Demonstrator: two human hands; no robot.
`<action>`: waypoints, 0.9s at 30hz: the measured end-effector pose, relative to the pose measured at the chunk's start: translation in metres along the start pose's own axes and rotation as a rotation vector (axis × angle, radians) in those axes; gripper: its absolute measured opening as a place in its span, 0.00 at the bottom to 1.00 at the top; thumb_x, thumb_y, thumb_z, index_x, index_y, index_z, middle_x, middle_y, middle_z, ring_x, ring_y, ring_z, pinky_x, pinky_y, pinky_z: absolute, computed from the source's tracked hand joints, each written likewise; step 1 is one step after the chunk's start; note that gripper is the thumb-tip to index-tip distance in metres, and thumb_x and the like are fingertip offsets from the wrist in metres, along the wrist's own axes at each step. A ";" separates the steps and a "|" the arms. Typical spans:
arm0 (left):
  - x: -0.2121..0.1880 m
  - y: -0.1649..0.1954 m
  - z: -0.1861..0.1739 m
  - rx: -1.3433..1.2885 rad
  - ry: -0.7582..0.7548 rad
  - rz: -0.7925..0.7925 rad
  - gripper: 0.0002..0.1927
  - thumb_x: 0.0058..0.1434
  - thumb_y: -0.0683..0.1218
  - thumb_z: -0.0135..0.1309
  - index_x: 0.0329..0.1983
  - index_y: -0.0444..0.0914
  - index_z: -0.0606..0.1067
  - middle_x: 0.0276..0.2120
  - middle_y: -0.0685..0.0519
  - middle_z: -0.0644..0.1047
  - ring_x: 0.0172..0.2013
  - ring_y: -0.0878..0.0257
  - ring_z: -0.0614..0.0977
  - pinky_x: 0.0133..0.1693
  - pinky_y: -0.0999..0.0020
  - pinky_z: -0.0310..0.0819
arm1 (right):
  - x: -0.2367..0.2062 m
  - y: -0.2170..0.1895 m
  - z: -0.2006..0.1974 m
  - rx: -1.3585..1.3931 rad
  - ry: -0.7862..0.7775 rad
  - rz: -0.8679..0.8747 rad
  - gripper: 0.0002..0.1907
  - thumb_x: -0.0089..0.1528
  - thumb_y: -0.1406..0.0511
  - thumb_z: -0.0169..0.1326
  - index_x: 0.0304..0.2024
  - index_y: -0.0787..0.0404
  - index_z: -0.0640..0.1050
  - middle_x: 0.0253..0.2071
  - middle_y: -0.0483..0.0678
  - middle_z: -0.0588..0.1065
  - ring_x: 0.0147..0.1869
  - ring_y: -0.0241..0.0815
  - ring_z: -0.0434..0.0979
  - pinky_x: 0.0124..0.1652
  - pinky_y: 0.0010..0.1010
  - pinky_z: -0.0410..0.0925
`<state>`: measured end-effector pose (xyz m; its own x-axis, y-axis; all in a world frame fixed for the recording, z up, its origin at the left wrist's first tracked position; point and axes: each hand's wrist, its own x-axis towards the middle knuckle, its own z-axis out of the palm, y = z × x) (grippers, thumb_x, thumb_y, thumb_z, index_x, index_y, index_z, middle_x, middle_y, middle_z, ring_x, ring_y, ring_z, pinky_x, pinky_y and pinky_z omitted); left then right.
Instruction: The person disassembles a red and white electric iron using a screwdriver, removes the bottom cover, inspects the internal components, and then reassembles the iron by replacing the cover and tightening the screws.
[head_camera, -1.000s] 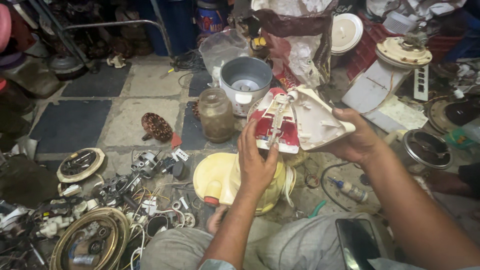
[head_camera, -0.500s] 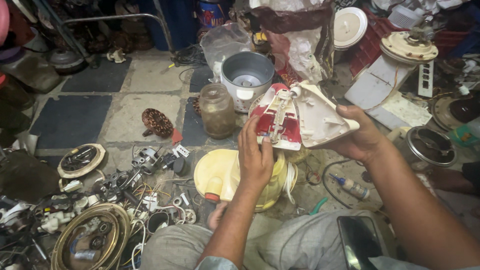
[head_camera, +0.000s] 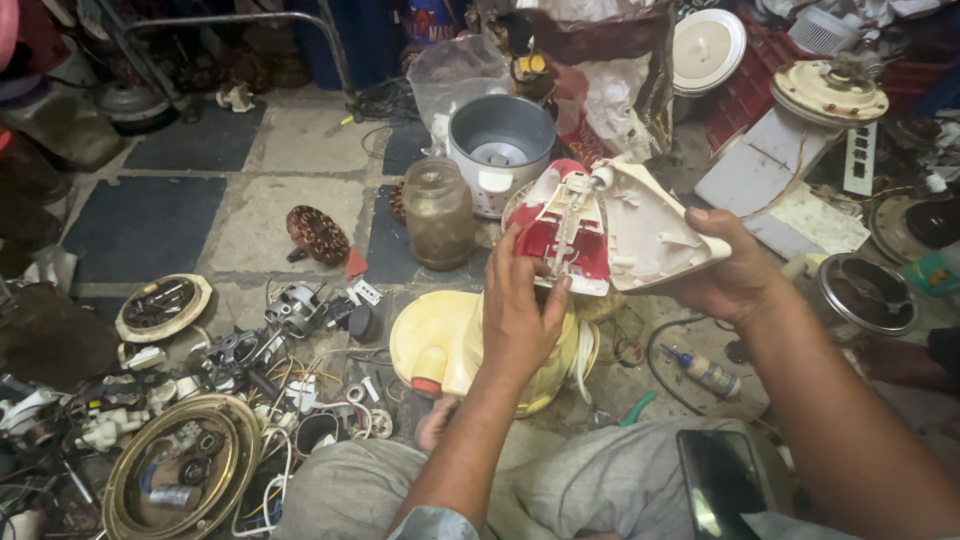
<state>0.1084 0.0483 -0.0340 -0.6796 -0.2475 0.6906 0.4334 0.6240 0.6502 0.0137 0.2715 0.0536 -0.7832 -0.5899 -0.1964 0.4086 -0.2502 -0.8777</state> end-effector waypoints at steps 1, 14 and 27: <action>-0.001 -0.001 0.000 -0.003 0.005 0.010 0.19 0.60 0.45 0.63 0.46 0.34 0.67 0.68 0.33 0.62 0.65 0.34 0.68 0.63 0.45 0.64 | 0.000 0.000 0.000 -0.007 0.003 0.002 0.51 0.50 0.47 0.60 0.70 0.64 0.65 0.66 0.59 0.70 0.68 0.58 0.70 0.67 0.60 0.58; -0.004 -0.014 0.005 -0.112 0.048 -0.017 0.34 0.56 0.46 0.65 0.60 0.34 0.61 0.68 0.38 0.65 0.63 0.41 0.72 0.61 0.51 0.69 | 0.007 0.006 -0.006 -0.011 -0.010 -0.011 0.52 0.50 0.46 0.61 0.72 0.64 0.64 0.67 0.58 0.69 0.69 0.56 0.70 0.67 0.55 0.58; 0.022 -0.007 0.001 0.003 -0.138 -0.226 0.62 0.39 0.45 0.75 0.73 0.35 0.50 0.66 0.38 0.60 0.62 0.36 0.62 0.61 0.44 0.59 | 0.003 0.008 -0.001 -0.023 -0.053 -0.032 0.54 0.49 0.44 0.61 0.73 0.61 0.63 0.68 0.56 0.68 0.69 0.56 0.68 0.66 0.58 0.58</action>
<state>0.0899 0.0391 -0.0234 -0.8333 -0.2777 0.4780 0.2598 0.5666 0.7820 0.0145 0.2684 0.0455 -0.7696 -0.6219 -0.1450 0.3721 -0.2522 -0.8933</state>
